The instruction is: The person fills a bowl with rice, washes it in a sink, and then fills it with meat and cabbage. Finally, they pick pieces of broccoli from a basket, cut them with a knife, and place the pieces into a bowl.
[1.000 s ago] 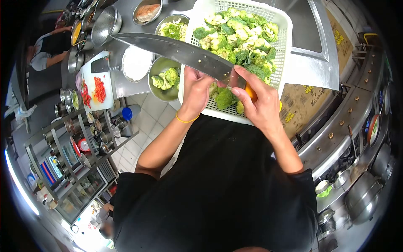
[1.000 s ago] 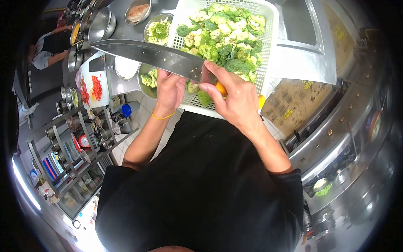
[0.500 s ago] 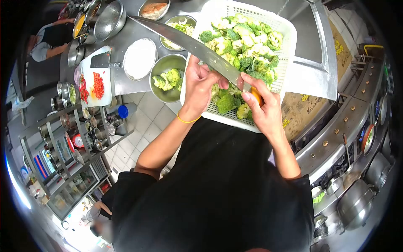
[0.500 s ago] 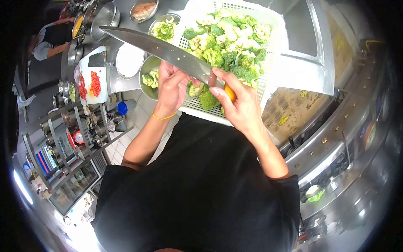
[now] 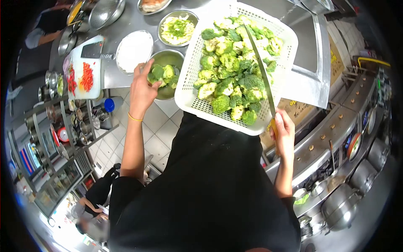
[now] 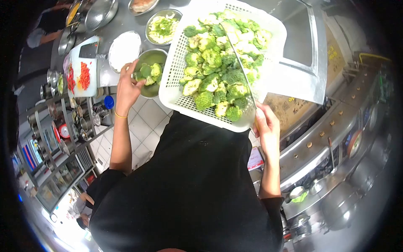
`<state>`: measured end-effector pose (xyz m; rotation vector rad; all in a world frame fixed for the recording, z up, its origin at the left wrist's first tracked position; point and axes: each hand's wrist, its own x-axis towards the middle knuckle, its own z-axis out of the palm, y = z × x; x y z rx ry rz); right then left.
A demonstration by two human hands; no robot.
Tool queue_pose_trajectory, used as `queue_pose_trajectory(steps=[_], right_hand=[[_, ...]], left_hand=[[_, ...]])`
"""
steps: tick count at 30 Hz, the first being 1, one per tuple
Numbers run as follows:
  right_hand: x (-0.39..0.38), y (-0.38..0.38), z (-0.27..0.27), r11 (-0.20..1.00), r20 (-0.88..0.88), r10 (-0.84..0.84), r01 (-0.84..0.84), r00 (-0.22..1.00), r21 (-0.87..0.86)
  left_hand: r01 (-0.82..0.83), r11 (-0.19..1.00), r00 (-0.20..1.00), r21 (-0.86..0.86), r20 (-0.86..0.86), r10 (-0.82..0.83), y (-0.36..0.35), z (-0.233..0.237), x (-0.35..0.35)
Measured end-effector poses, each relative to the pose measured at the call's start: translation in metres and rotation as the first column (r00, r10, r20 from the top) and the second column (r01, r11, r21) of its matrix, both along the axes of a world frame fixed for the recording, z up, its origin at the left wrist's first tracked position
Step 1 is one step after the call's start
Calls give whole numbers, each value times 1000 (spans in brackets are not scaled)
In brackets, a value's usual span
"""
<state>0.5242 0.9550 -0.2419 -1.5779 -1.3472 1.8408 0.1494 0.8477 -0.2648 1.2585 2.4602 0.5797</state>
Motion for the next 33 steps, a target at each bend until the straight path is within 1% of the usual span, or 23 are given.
queue_pose_trajectory(steps=[1,2,4,5,6,7,8,10,11,13,14,16,17,18,19,20,22,23,25,27,28,30,33], right_hand=[[1,1,-2,1000,-28,20,-20,999,-5],[4,0,-5,1000,-22,10,-10,1000,-9],[6,1,-11,945,-307,-137,32,942,-325],[7,1,-11,907,-330,-182,29,926,-419],[8,2,-11,910,-335,-183,31,924,-413],[11,1,-13,852,-336,-268,60,903,-520],[17,0,-15,779,-325,-355,85,877,-621],[34,-4,-27,753,-336,-387,85,859,-652],[43,-7,-34,766,-275,-394,148,877,-626],[58,-11,-37,771,-191,-428,246,884,-587],[62,-15,-33,780,-164,-446,292,880,-554],[65,-19,-31,798,-128,-472,361,872,-482],[60,-21,-31,834,-93,-465,400,881,-380],[55,-20,-31,833,-107,-469,399,876,-383],[50,-19,-30,920,-103,-354,326,930,-218],[43,-17,-28,972,-74,-234,231,969,-47],[17,-13,-16,984,-1,-139,138,990,111],[5,-11,-13,979,16,-55,51,998,197],[-23,-6,0,906,79,74,-100,994,411],[-49,-2,9,737,115,138,-179,984,651],[-57,-1,12,734,114,151,-189,982,652],[-70,0,16,597,143,242,-264,960,758],[-79,2,26,591,189,292,-332,938,735]], left_hand=[[-51,999,998,7,45,51,19,22,16],[44,993,997,106,65,-51,34,30,28],[277,934,954,225,56,-296,66,27,49],[419,877,898,237,38,-439,86,21,60],[551,799,834,240,-125,-538,108,9,72],[674,707,736,216,-280,-616,125,-5,79],[681,700,730,217,-281,-623,137,-20,77],[772,621,537,-134,-385,-750,159,-37,78],[785,605,520,-133,-389,-760,162,-39,77],[785,618,592,43,-348,-727,165,-32,65],[798,601,573,34,-348,-742,163,-27,61],[509,844,855,169,15,-519,151,-2,58],[520,838,850,163,2,-527,146,-1,57],[223,895,737,386,534,-414,139,-3,55],[-155,910,316,384,892,-323,132,-4,54],[-153,910,324,386,889,-323,126,-5,55],[-255,923,-83,290,944,-320,113,-5,66],[-284,916,-143,283,932,-332,107,-3,75],[-329,892,-123,311,922,-367,94,-1,89],[-411,825,-103,387,880,-463,90,10,104],[-440,808,-55,392,886,-460,88,11,107],[-531,741,35,412,884,-466,79,15,113],[-508,698,60,505,829,-557,71,10,110]])
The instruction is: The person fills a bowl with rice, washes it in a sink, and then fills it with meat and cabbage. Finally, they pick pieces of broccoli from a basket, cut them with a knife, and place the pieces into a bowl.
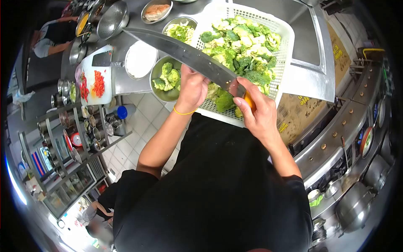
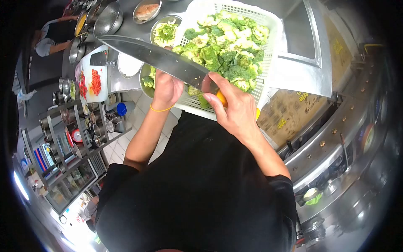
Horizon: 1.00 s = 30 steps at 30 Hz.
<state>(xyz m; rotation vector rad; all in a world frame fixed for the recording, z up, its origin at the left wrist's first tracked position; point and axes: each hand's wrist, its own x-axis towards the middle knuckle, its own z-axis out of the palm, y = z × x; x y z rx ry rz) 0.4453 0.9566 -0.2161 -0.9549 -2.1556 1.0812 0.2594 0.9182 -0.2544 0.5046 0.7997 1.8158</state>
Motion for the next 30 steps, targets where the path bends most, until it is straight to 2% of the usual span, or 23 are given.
queue_pose_trajectory(steps=[6,8,9,14,16,23,26,28,30], right_hand=[[-4,-2,0,998,19,-22,21,1000,53],[-2,-1,1,998,18,-43,42,999,51],[-1,0,0,999,12,-32,32,999,10],[5,2,-1,997,-17,-47,46,999,-60],[9,1,-1,987,-4,-58,56,998,-151],[11,-4,-2,990,11,-87,88,996,-112],[11,-8,-8,990,-54,-137,135,989,-32],[13,-9,-5,985,39,-155,158,987,-68],[13,-6,-5,982,51,-157,161,986,-99]], left_hand=[[-43,997,995,-61,-90,37,-4,7,5],[-62,991,997,-116,-60,56,1,14,8],[-80,982,997,-170,-34,75,3,16,9],[-33,987,996,-155,-84,20,10,21,13],[-30,988,996,-154,-86,17,13,22,15],[-20,988,992,-154,-129,0,19,22,22],[-24,985,991,-174,-133,1,20,19,24],[-24,981,992,-193,-127,-1,21,19,24],[-20,960,992,-280,-124,-15,23,22,24]])
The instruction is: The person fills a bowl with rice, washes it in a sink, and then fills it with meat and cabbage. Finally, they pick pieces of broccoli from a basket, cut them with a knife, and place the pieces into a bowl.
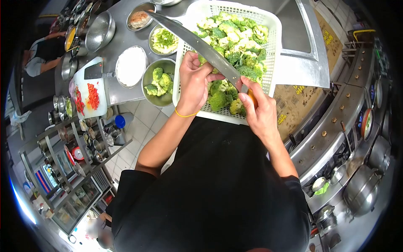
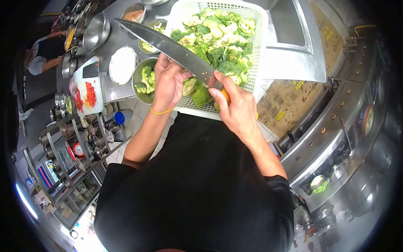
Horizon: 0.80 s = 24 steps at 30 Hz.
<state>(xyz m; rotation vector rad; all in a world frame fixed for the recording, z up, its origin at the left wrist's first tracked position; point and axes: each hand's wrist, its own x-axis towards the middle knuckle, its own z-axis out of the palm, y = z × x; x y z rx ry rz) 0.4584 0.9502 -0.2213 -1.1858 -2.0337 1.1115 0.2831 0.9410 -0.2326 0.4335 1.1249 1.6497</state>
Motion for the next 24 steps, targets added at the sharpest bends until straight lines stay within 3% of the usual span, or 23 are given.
queue_pose_trajectory(steps=[4,7,13,17,19,23,24], right_hand=[[4,4,4,992,52,13,-6,999,-124],[1,1,3,998,-69,-12,7,998,-61],[4,4,6,987,5,-9,10,1000,-161],[2,1,4,998,-89,-5,0,996,-57],[1,2,4,994,-1,3,-3,1000,-111],[9,-7,-13,994,6,-23,24,1000,-110],[18,-8,-24,969,66,-77,90,995,-229]], left_hand=[[16,1000,1000,-13,-4,-16,0,1,-2],[8,1000,1000,-5,-30,-8,1,-1,-4],[5,1000,998,-11,-55,-5,2,5,-4],[-6,1000,998,7,-56,6,6,4,-2],[-15,1000,998,-2,-63,15,5,4,0],[-18,999,999,49,-27,19,-2,3,-8],[-33,995,999,96,1,33,-4,5,-9]])
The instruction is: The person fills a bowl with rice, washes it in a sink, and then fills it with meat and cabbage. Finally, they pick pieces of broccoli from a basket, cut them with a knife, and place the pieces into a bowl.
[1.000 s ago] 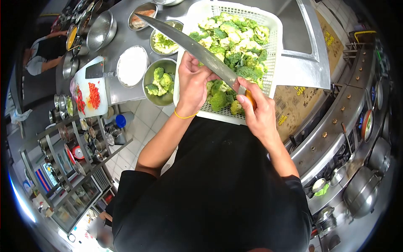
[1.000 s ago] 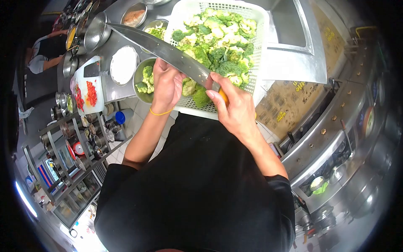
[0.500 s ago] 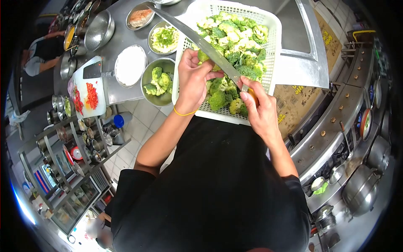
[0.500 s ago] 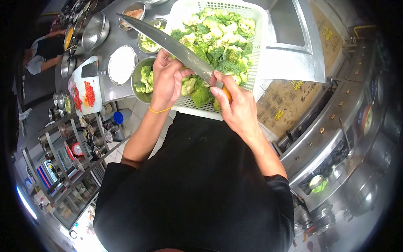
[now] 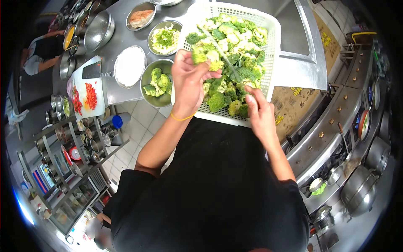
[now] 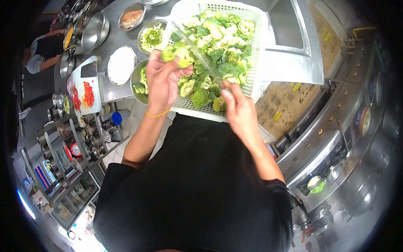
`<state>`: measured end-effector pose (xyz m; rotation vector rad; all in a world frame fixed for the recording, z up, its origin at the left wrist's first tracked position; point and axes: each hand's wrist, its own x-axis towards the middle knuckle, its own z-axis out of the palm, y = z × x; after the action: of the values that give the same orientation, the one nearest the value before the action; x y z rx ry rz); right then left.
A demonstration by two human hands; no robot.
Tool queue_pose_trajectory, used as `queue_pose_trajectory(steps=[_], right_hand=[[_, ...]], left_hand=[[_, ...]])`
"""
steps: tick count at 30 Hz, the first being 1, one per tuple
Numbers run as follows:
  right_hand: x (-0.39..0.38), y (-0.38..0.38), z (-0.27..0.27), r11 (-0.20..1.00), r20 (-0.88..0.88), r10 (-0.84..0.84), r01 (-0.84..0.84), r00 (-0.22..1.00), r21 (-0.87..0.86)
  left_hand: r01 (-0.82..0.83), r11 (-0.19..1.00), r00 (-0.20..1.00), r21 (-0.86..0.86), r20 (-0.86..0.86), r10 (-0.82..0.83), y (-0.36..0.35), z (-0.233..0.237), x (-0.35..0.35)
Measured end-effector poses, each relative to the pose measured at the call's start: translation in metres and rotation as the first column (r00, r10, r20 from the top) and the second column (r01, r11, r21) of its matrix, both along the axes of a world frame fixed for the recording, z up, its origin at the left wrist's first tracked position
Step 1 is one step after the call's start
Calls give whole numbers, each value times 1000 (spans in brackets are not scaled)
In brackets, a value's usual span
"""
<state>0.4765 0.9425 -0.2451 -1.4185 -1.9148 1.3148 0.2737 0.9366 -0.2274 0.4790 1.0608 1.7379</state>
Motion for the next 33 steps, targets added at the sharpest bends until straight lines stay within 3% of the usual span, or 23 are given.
queue_pose_trajectory(steps=[1,3,4,5,7,8,10,14,17,19,20,21,23,25,29,33], right_hand=[[8,0,-9,991,53,-53,59,997,-120],[28,-9,-17,976,48,-104,111,993,-186],[29,-9,-5,960,27,-116,119,993,-254],[29,-10,7,936,13,-136,133,991,-327],[28,-6,6,939,-31,-131,114,991,-324],[28,-4,3,934,-51,-127,102,991,-343],[31,-4,-13,902,-164,-159,76,974,-425],[31,-7,-11,868,-306,-130,-41,943,-495],[26,-6,2,938,-216,-85,6,973,-346],[19,0,17,994,-45,83,-80,995,73],[12,0,29,989,-69,119,-112,991,97],[7,0,36,986,-116,169,-166,979,29],[1,-4,48,890,-286,144,-250,947,-381],[-3,-10,45,836,-401,102,-297,910,-461],[1,-8,49,817,-407,62,-281,911,-504],[7,-7,44,832,-368,-8,-198,930,-518]], left_hand=[[-6,1000,1000,5,-4,6,-3,9,-1],[-16,968,949,252,-302,94,-6,32,-11],[42,961,935,274,-349,58,-11,32,-18],[63,973,820,224,-567,77,-17,23,-32],[78,975,759,210,-646,79,-23,16,-48],[74,976,749,207,-658,83,-26,13,-52],[59,983,886,174,-462,29,-36,11,-58],[109,981,899,162,-436,-28,-41,15,-58],[96,986,899,136,-437,-27,-34,16,-52],[90,984,909,152,-416,-19,-30,10,-45],[-7,988,897,151,-437,73,-28,7,-39],[-101,983,873,153,-461,162,-25,5,-34],[-100,983,887,153,-435,158,-18,5,-27],[-100,953,798,285,-550,248,-10,3,-21],[-65,963,737,261,-638,223,-6,3,-17],[-18,966,806,259,-567,167,-2,-4,-16]])
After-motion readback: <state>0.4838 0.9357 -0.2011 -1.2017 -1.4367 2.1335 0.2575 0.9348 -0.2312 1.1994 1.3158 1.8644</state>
